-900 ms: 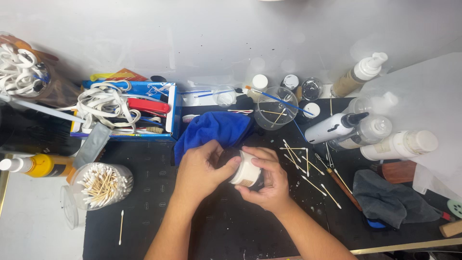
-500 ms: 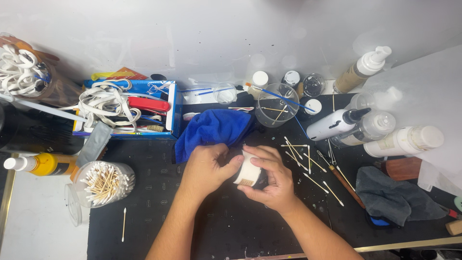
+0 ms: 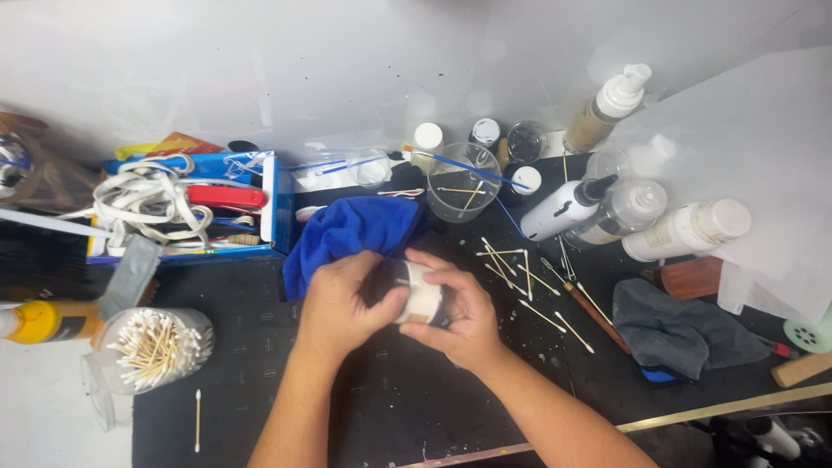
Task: The person cleans the white rubber sole of a black sneaker using a cotton swab dipped in a liquid solution. They systematically scrub the textured tread pattern of the sole, repeatedly dipping the swab into a small container of liquid to maintain saturation. The person handles the shoe and the cleaning tools with both hands, focusing on the bottom surface of the footwear.
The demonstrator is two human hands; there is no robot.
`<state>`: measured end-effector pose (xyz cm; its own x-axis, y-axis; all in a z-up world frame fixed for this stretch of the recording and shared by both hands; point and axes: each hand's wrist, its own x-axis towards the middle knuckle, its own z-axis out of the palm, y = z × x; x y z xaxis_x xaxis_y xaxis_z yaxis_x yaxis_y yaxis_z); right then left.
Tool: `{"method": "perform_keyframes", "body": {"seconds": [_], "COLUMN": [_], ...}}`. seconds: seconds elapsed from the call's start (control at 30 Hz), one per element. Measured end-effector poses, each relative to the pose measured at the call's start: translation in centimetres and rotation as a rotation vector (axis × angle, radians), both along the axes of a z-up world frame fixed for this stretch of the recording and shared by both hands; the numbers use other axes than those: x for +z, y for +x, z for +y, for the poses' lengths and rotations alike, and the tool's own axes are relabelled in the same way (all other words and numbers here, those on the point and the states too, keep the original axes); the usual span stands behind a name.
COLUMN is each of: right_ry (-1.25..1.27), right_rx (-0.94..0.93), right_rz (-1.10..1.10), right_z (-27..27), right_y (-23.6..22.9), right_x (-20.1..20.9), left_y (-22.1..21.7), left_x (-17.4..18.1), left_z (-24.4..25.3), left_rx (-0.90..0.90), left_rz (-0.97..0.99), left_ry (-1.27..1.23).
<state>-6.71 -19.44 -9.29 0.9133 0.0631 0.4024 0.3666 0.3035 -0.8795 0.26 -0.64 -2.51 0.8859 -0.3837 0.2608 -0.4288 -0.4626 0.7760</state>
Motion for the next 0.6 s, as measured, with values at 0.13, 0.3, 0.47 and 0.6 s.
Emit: {"method": "perform_keyframes", "body": {"seconds": [0.13,0.3,0.47,0.6], "right_ry": [-0.009,-0.130,-0.675,-0.677], "right_rx": [-0.074,-0.148,-0.257,-0.365], "right_rz": [0.117,-0.016,-0.117,-0.068], "right_z": [0.6,1.3,1.1,0.8], "right_y": [0.9,1.5,1.1,0.8], "right_x": [-0.6,1.8,3.4,3.3], "left_y": [-0.9,-1.2,3.6,7.7], "left_x": [1.0,4.9,5.2,3.1], "left_z": [-1.6,-1.3,0.6,0.2], "left_rx": [0.179,0.192,0.393,0.486], "left_rz": [-0.077,0.038,-0.303,-0.326], "left_ry": [0.195,0.232,0.551,0.720]}}
